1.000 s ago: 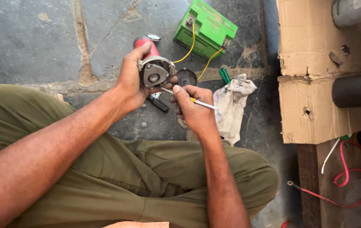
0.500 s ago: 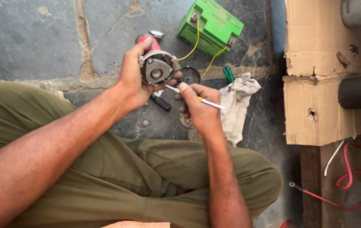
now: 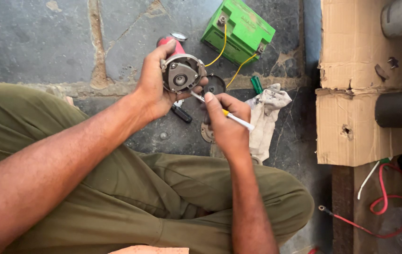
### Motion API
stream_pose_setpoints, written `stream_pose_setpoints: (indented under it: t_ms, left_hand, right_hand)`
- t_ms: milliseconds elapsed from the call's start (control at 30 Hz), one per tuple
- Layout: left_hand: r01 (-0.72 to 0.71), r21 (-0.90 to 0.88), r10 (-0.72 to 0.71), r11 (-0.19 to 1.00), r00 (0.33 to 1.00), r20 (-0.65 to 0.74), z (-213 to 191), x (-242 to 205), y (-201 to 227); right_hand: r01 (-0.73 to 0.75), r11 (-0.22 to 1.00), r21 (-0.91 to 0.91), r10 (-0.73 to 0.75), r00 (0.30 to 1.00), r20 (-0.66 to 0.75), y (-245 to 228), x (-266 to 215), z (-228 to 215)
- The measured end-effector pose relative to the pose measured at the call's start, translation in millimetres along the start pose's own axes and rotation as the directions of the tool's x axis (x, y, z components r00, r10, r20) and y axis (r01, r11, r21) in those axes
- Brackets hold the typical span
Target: The person sits on the floor and cleans a small electric motor using a cloth and a screwdriver. They wipe the motor's exterior and interior, occasionally using the screwdriver to scrape or adjust parts.
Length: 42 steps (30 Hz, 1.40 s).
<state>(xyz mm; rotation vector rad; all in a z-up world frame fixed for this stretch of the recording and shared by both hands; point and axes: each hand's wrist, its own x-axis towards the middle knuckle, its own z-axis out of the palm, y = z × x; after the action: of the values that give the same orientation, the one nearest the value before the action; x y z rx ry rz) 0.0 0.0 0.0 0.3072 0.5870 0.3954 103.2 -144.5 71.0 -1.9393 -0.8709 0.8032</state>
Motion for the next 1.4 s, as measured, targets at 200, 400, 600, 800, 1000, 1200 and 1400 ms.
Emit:
stream_pose_setpoints:
  t_ms: [200,400,600,800,1000,1200,1400]
  left_hand:
    - [0.001,-0.151,0.007,0.989,0.999,0.05,1.2,-2.9,5.5]
    - [-0.004,-0.189,0.034,0.982,0.987,0.159,6.1,-9.2,16.1]
    - [-0.279,0.218,0.269,0.935,0.96,0.076,6.3,-4.6,17.2]
    - [-0.628,0.615,0.64,0.477,0.728,0.247,3.7,-4.9,18.2]
    - [-0.648,0.609,0.571,0.457,0.739,0.357,10.8,-14.2,8.4]
    - [-0.646,0.61,0.551,0.46,0.746,0.374,10.3,-16.4,13.0]
    - [-0.633,0.44,0.543,0.637,0.773,0.327,2.4,-4.7,9.0]
  right_hand:
    - [0.016,0.975,0.221,-0.044,0.992,0.122,10.9,-8.3,-0.9]
    - [0.181,0.9,0.397,-0.071,0.958,-0.277,16.9,3.8,-21.8]
    - [0.306,0.942,0.14,-0.237,0.899,-0.369,24.1,1.3,-12.3]
    - [0.408,0.903,0.135,-0.282,0.801,-0.529,16.5,9.4,-4.7]
    - [0.605,0.759,-0.242,-0.629,0.777,-0.03,31.8,-8.0,3.6]
    - [0.345,0.938,-0.044,-0.343,0.896,-0.283,53.3,1.8,6.2]
    - [0.437,0.893,-0.108,-0.44,0.795,-0.417,63.5,-0.1,2.3]
